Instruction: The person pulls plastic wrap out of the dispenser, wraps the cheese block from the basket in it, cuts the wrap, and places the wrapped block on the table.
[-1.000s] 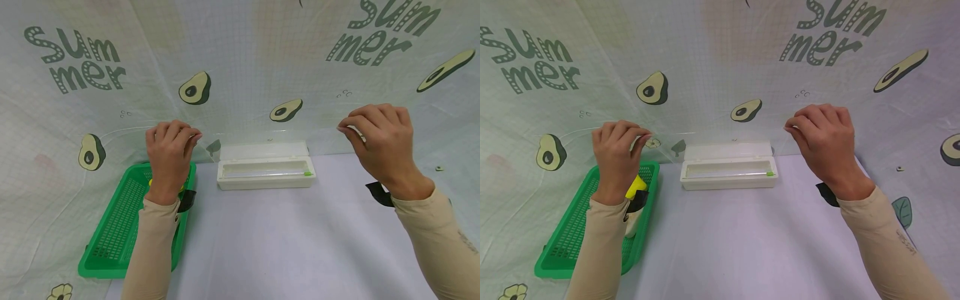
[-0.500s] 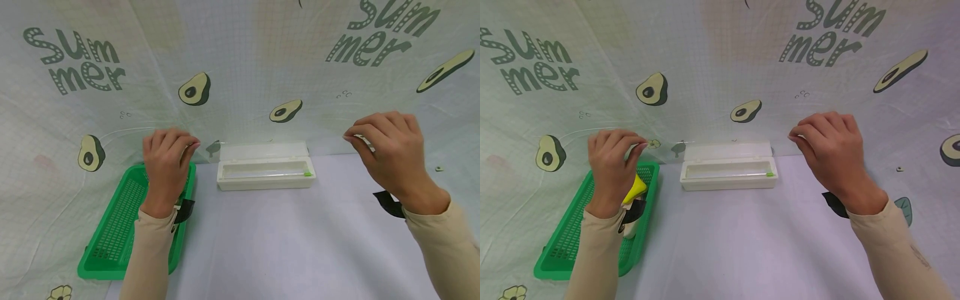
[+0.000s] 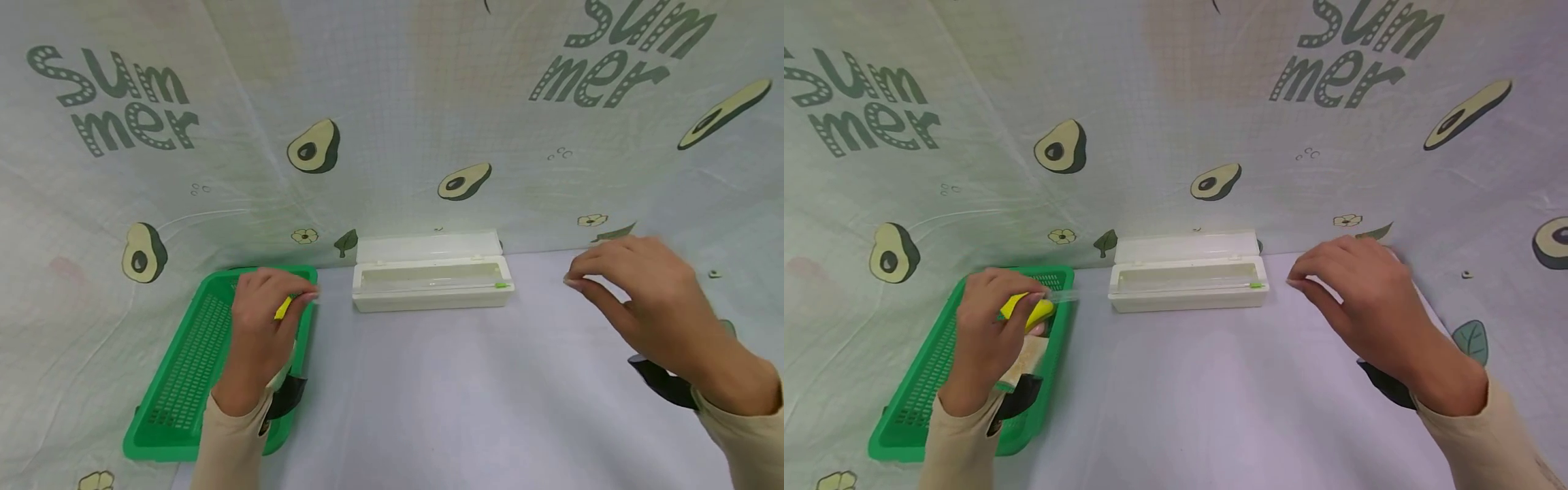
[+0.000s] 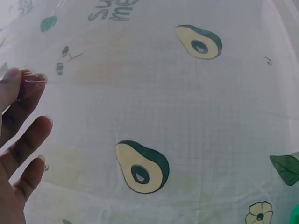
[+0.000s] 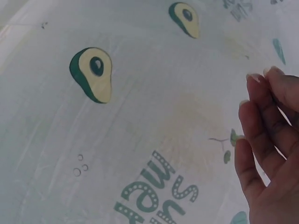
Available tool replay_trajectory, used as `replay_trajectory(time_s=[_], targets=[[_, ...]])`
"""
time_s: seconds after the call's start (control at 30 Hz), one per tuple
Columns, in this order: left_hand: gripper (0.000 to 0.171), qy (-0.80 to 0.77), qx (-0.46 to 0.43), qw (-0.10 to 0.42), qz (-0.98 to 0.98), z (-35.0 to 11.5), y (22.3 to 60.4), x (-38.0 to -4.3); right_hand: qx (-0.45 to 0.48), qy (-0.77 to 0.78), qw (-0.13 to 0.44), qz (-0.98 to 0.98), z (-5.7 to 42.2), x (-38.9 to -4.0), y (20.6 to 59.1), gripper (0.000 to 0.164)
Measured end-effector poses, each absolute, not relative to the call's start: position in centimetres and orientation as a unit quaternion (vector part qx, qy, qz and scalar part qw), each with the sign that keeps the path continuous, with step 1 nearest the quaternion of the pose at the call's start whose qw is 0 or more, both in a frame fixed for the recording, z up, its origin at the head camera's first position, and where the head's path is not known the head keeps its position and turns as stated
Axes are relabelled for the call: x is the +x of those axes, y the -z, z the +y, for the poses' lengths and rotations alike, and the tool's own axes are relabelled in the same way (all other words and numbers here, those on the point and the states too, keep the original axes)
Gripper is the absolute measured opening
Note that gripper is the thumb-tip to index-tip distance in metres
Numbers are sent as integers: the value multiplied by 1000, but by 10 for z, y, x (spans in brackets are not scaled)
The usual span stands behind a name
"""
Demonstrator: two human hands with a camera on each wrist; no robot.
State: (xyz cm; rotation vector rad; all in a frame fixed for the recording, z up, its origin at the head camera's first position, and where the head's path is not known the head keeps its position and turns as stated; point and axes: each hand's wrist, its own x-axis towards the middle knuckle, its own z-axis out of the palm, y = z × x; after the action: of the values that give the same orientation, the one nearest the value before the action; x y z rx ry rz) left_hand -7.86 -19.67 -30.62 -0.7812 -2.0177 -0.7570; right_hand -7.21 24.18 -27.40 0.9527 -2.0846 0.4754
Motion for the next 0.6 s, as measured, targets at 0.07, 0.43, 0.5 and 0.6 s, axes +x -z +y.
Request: replay_trajectory(time_s=[0.07,0.43,0.5,0.6], targets=[[42,309,-342,401,-792,-201,314,-73,397,-195,366,-819,244,-67,278,55],[21,375,-403,191,-813,-221,378,-30,492,-260,172,-813,252,-37,331,22],[11,375,-395,146,-826,-223,390,-23,497,-268,140,-814,253,-33,345,18],[13,369,-383,92,-842,-225,405,-15,509,-288,105,-805,254,-29,368,10]])
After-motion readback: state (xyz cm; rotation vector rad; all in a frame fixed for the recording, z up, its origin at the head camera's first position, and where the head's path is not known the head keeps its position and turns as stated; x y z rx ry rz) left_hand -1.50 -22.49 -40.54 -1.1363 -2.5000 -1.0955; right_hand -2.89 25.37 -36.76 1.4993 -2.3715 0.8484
